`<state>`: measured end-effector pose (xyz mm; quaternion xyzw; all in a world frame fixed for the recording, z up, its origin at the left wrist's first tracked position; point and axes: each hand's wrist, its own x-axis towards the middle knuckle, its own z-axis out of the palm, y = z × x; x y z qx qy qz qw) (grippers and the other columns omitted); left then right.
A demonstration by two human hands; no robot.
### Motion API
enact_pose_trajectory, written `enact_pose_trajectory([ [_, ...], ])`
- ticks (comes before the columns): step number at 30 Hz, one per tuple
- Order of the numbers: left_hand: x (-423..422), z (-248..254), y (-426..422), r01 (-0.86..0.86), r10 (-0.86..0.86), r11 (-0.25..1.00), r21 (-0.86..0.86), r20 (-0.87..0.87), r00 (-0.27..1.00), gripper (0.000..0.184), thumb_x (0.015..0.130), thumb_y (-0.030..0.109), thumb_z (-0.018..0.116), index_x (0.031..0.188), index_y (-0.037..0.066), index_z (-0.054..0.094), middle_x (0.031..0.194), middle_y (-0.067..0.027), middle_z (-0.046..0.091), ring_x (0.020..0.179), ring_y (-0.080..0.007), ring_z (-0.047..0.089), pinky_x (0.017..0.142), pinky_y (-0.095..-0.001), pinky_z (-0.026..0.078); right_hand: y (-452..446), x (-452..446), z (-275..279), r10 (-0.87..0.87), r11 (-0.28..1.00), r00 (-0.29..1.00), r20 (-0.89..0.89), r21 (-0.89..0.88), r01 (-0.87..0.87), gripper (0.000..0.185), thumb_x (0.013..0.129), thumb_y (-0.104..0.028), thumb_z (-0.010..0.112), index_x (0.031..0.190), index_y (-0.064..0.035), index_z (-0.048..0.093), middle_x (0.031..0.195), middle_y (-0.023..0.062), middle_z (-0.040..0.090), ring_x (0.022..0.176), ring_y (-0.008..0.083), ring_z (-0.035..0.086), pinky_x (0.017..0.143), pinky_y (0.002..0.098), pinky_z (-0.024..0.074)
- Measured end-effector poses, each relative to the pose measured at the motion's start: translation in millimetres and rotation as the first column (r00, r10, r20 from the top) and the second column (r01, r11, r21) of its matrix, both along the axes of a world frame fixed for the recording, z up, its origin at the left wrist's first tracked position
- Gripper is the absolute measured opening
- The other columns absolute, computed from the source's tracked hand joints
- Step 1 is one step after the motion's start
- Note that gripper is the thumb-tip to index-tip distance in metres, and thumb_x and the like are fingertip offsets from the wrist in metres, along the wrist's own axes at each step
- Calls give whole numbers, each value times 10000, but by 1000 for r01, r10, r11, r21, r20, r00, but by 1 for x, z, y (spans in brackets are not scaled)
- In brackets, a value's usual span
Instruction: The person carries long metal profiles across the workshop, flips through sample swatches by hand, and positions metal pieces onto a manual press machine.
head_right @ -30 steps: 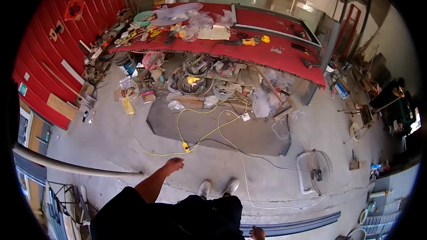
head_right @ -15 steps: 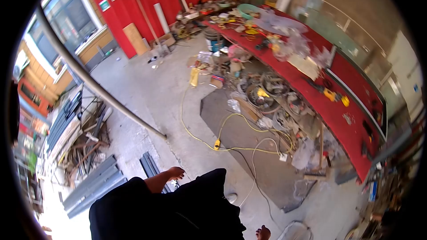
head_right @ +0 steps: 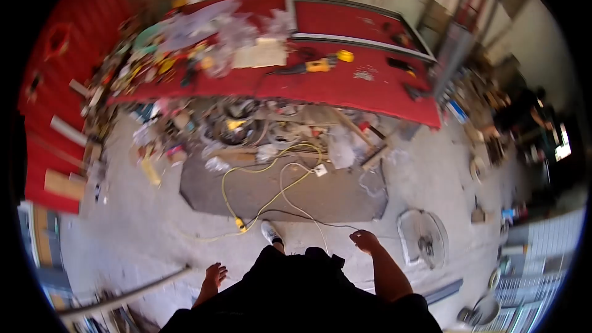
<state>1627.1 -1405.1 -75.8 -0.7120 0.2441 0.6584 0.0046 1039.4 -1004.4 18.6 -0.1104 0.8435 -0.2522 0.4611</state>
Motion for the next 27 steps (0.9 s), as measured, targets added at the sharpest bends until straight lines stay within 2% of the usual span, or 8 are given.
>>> enact_pose_trajectory([
  [6,-79,12,-103,182,-183,981,-66,-14,983,480,1044,398,557,1462,164,521,1328,-88,688,1138,-270,678,972,-451,499,43,21,38,-426,896,898,-112,83,435,384,965,-367,699,1097,-8,733,938,99,751,800,202,719,744,349,592],
  [9,-131,24,-129,197,-208,973,-121,-86,974,490,1044,401,554,1475,169,521,1325,-76,689,1148,-262,674,990,-437,490,92,34,9,-263,931,965,-23,258,260,386,965,-385,689,1036,-8,730,882,98,742,759,203,709,694,346,574],
  [12,-190,38,-133,274,-294,948,-163,-118,948,509,1049,413,546,1493,167,510,1340,-80,681,1177,-259,660,997,-431,487,137,56,-35,-459,863,878,136,301,405,467,970,-465,660,988,-4,728,846,91,731,697,204,690,648,356,553],
  [16,-244,44,-107,398,-409,910,-120,-88,908,525,1060,406,522,1522,160,482,1401,-102,649,1259,-283,632,1026,-451,482,174,53,-30,-18,978,996,88,211,-1,502,990,-489,624,1051,-3,736,868,91,736,744,197,713,679,365,568],
  [20,-303,52,-55,529,-530,847,-45,1,848,535,1065,420,507,1530,159,467,1420,-106,637,1252,-295,639,1043,-464,479,207,18,-51,-463,871,879,115,245,427,456,979,-456,634,1053,-23,758,911,94,761,732,204,706,713,344,569],
  [24,-367,51,-4,790,-815,579,-203,-101,571,448,1062,411,510,1428,153,508,1341,-95,656,1200,-280,660,955,-431,508,248,-33,-41,-579,796,814,41,243,554,426,957,-432,655,1000,-21,759,834,88,744,704,208,688,690,349,556],
  [26,-402,47,20,877,-939,345,-335,-109,328,366,1063,395,507,1324,142,551,1294,-85,670,1168,-259,673,880,-401,524,306,-43,-126,-214,963,959,-186,126,239,426,953,-435,644,1014,-29,759,856,89,751,728,210,694,697,351,559],
  [27,-421,51,32,906,-970,243,-348,-83,228,339,1064,390,503,1282,137,561,1279,-82,675,1153,-252,677,855,-392,525,301,-56,-100,-571,793,816,-83,202,575,417,955,-426,631,1071,-48,763,919,83,766,761,209,702,713,349,566],
])
